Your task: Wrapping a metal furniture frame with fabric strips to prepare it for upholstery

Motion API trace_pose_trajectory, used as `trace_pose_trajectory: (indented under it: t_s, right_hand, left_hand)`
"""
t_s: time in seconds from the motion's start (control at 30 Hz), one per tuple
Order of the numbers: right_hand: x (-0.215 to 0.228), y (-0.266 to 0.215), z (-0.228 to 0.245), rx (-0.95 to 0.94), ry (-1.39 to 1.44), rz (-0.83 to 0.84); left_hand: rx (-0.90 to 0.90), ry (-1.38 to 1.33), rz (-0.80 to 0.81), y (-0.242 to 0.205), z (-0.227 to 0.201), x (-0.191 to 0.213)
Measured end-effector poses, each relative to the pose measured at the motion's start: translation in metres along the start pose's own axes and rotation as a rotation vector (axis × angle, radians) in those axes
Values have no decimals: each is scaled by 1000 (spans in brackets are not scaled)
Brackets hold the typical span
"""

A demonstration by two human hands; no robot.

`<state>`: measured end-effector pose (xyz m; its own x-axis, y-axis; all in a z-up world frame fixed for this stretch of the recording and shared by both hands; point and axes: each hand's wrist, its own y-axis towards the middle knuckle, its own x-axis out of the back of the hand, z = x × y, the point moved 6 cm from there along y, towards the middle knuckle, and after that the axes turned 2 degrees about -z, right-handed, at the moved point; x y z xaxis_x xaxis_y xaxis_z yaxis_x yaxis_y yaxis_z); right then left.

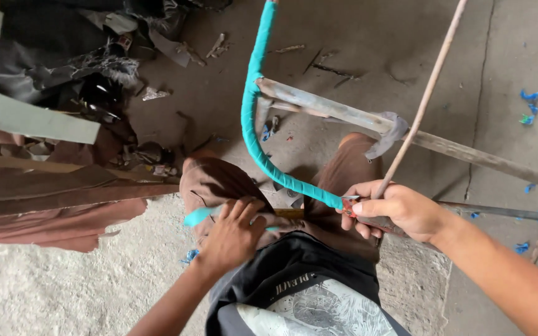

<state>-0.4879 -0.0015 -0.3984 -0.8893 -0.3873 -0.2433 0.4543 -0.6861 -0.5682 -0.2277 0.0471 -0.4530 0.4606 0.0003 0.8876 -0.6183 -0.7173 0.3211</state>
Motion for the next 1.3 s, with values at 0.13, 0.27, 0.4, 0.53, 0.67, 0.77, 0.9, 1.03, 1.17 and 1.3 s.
trace_pose_trajectory:
  t_s: [0.13,0.27,0.4,0.53,0.67,0.77,0.9,1.03,1.17,1.3]
  right_hand:
    - [7,-6,-1,-292,-143,5]
    - [11,-6,-16,-317,-99,-48]
    - [11,-5,-23,-206,-61,-95]
    - [12,-3,-22,-173,-47,-76]
    - [3,-8,-3,-111,-34,11]
    - [4,-7,-4,-119,-54,0]
    - [10,-3,-15,-178,-108,-130]
    - [10,-4,-16,-208,-127,-168]
    - [8,-3,-10,-155,-187,-167]
    - [8,-4,-5,-162,-257,-182]
  left_hand:
    - [368,-645,-3,29,-45,23]
    - [773,-1187,-221,47,-74,13]
    - [1133,-1475,-219,53,-88,-15]
    - [1123,-1422,-217,68,-93,-19]
    - [1194,-1450,-182,71,-95,-27]
    - [1214,-1434,-184,70,-92,-29]
    - [1202,-1448,-206,67,-91,-24]
    - [1257,-1389,4,35,-89,-36]
    - [909,-1092,26,0,-74,-51]
    - [636,-529,97,0,-43,-102]
